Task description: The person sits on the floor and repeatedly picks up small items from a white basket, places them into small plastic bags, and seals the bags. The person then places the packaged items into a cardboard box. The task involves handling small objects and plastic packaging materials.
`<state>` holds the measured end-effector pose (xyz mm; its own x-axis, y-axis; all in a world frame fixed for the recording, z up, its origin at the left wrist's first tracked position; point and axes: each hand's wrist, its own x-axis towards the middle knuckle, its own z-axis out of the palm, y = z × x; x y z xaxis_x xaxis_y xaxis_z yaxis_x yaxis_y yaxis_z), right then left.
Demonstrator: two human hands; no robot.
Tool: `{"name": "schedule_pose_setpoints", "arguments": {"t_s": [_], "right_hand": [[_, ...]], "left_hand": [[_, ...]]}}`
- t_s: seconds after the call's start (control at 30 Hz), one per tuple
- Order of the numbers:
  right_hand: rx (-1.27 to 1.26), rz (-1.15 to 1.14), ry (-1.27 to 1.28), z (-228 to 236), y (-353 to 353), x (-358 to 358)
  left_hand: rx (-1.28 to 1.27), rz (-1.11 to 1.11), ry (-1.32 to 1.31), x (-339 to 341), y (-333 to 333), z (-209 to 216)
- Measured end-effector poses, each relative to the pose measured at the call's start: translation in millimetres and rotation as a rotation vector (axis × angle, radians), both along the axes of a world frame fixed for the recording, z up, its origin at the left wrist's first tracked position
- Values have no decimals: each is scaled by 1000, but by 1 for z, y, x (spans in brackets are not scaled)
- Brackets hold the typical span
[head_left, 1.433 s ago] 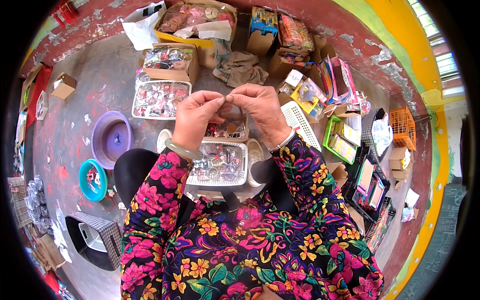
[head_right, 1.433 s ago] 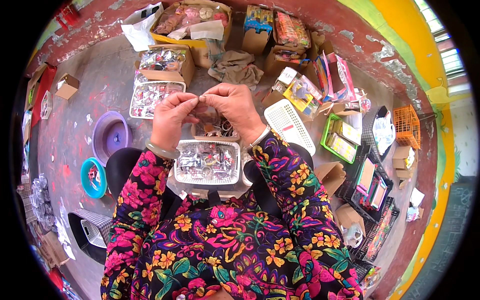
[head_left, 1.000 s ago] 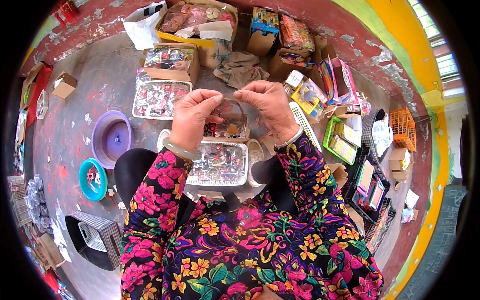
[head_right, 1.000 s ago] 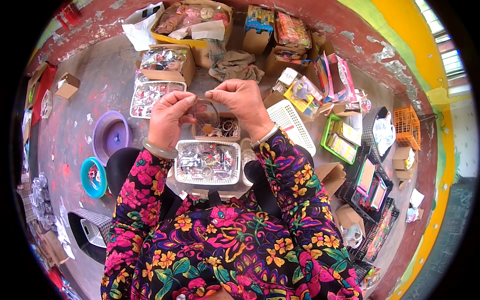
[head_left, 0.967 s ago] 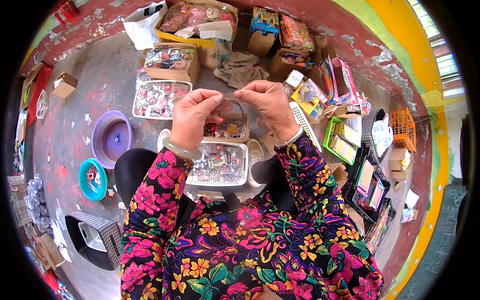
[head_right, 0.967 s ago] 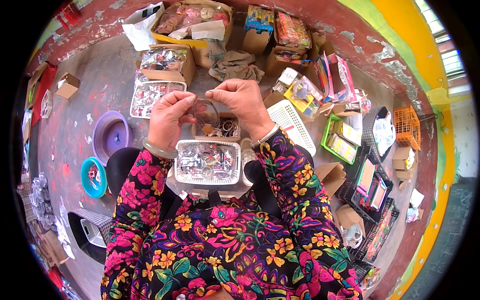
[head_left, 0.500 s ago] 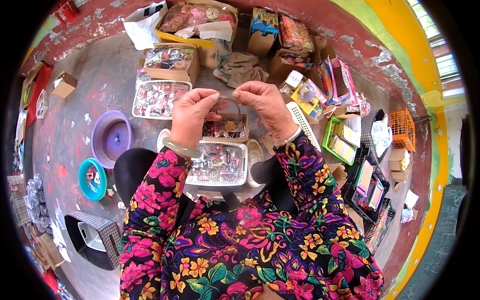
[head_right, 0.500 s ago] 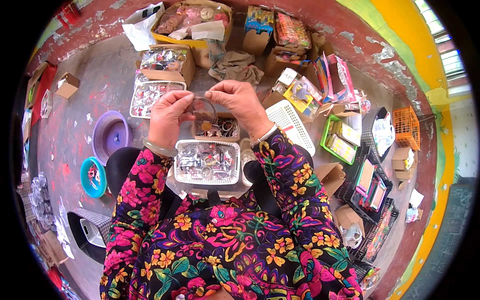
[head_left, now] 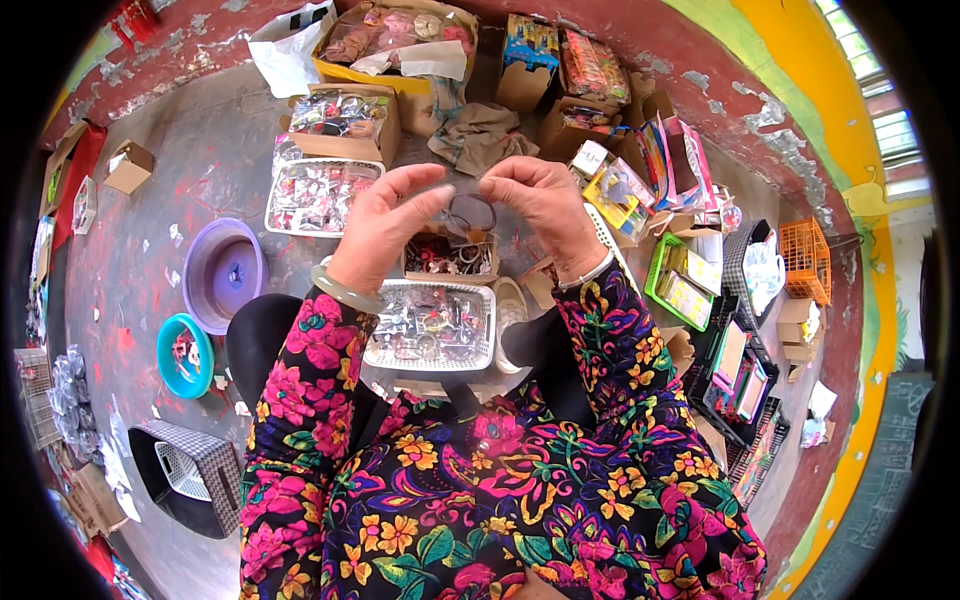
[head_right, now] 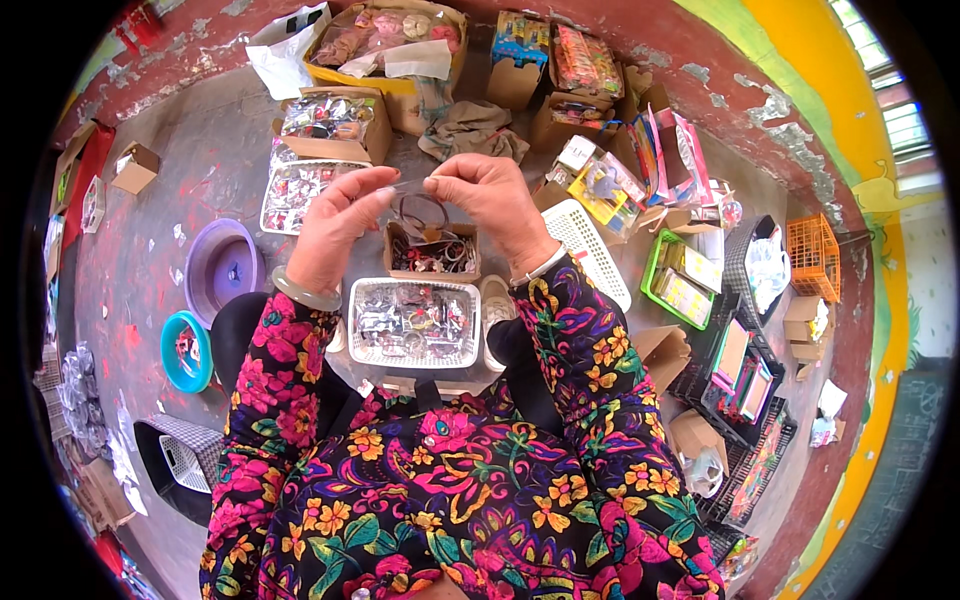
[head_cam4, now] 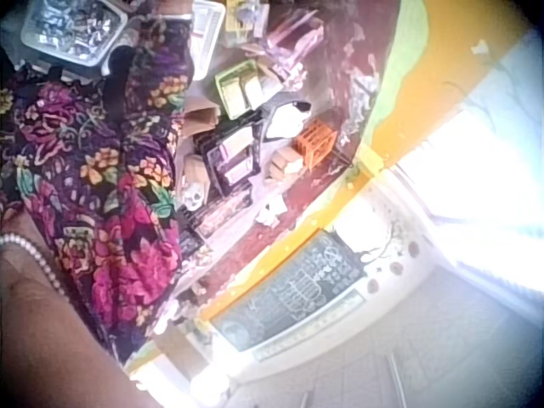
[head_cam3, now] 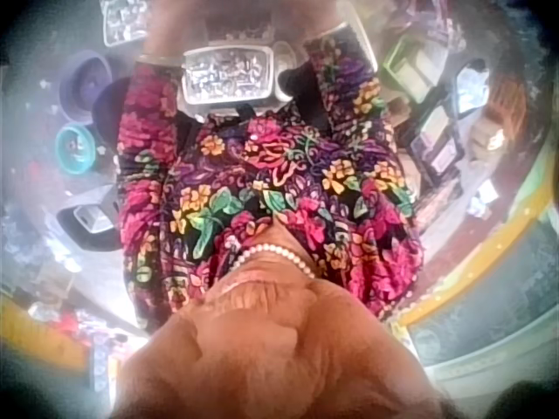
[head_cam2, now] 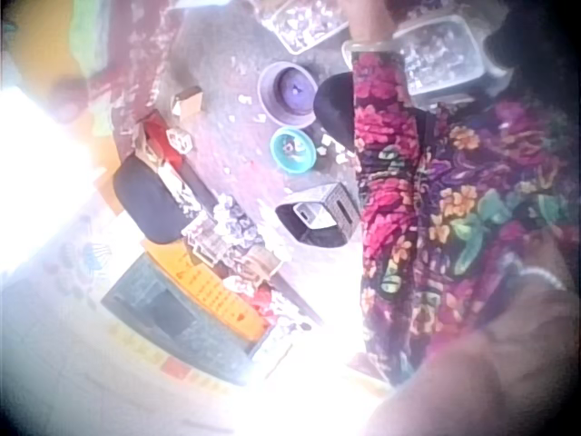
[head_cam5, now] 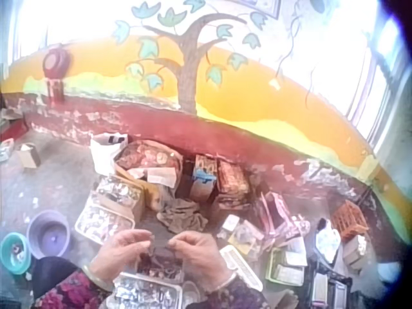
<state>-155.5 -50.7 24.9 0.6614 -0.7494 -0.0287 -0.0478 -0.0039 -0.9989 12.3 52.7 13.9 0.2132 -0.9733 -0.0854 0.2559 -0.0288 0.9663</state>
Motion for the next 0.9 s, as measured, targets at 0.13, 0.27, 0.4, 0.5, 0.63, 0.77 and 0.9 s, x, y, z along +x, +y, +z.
{"name": "schedule_pose_setpoints", "arguments": {"t_s": [0.13, 0.27, 0.4, 0.5, 0.63, 0.77, 0.9], "right_hand": [[-190, 106, 31, -4, 5, 2], [-200, 155, 26, -2, 6, 0], [-259, 141, 13, 0, 7, 0], [-260, 122, 17, 1, 7, -1], [-237, 93, 32, 0, 5, -3], [-95, 68, -12, -2, 5, -2], [41, -25, -107, -3, 3, -5]], "left_hand": [[-128, -76, -151, -2, -6, -24], [-45, -185, 3, 0, -4, -24], [-14, -246, 63, 3, -3, -16], [36, -313, 142, 5, -2, -11], [109, -330, 185, 7, 0, -5], [74, -335, 267, 9, 3, -4], [-13, -306, 367, 15, 7, -6]]}}
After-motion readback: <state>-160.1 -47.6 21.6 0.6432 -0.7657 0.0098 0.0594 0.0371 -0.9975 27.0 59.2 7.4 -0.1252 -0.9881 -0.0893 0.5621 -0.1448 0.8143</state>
